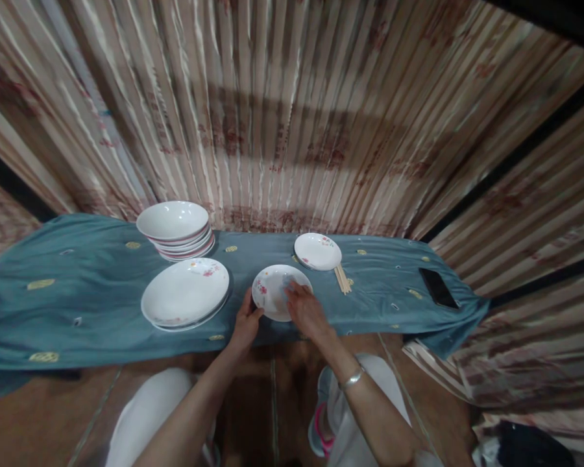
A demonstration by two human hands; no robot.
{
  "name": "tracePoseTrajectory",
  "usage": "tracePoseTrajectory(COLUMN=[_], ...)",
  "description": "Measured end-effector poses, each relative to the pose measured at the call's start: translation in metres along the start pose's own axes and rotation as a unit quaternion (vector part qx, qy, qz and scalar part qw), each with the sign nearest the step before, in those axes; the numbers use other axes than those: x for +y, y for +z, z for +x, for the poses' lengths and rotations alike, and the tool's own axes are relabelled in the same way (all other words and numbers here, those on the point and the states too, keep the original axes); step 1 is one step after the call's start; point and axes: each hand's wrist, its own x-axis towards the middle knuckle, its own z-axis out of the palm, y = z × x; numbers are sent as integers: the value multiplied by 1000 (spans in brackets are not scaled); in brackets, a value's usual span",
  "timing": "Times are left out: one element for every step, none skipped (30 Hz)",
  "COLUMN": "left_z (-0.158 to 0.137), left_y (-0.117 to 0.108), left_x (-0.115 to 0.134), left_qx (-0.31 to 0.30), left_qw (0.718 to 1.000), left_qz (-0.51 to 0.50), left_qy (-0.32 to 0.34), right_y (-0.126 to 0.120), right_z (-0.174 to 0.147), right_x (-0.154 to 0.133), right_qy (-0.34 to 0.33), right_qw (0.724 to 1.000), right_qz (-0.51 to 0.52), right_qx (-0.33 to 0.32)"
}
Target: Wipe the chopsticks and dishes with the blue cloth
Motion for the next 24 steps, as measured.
tracePoseTrajectory(left_z=[0,0,0,0,0,0,0,-1,-1,-2,-2,-3,-3,-3,-3,-3,-3,-2,-2,-1,0,0,1,1], left_y=[-1,-1,-2,-2,-2,-3,-3,-3,-3,-3,-3,-3,-3,-4,-4,-4,-5,-5,-5,-5,-5,-4,-4,-3], left_x=[-1,-1,-2,-2,-3,-3,-3,-2,-2,-2,-1,0,0,0,0,0,-1,-1,-2,-3,-4,-5,-5,-6], left_qx=[-1,-2,-5,-7,-11,-15,-18,-23,-29,-35,-39,-43,-45,-45,-44,-43,-41,-40,-38,-36,-35,-35,-34,-33], left_qw=[1000,1000,1000,1000,1000,1000,1000,1000,1000,999,999,999,998,998,998,998,998,998,998,998,999,999,999,999], left_qz=[3,5,6,5,4,2,0,-4,-9,-16,-23,-29,-34,-36,-38,-39,-39,-39,-37,-34,-33,-32,-33,-34], left_qy=[1,3,4,4,3,2,0,0,1,2,2,0,-4,-9,-14,-18,-20,-21,-22,-22,-23,-22,-21,-19], right_y=[4,8,13,18,23,27,31,35,37,40,41,43,44,45,45,47,48,49,51,53,54,56,58,59], right_z=[0,1,3,5,8,11,15,18,22,26,29,32,35,38,41,45,48,51,55,59,63,67,71,74], right_x=[2,5,9,13,17,20,22,23,24,24,24,24,24,23,23,22,22,21,20,18,16,14,11,7], right_qy=[10,28,45,56,65,71,75,76,76,76,77,81,89,97,103,106,108,108,109,110,112,113,114,116], right_qw=[1000,999,998,997,997,997,997,997,997,997,997,996,996,995,994,993,992,991,990,988,986,984,982,979], right_qz=[-11,-19,-22,-21,-18,-16,-15,-15,-17,-18,-18,-17,-12,-4,7,19,31,44,57,71,87,105,126,150], right_qx=[-18,-31,-39,-40,-39,-33,-23,-13,-3,6,14,20,27,34,40,46,53,62,71,79,85,87,84,80])
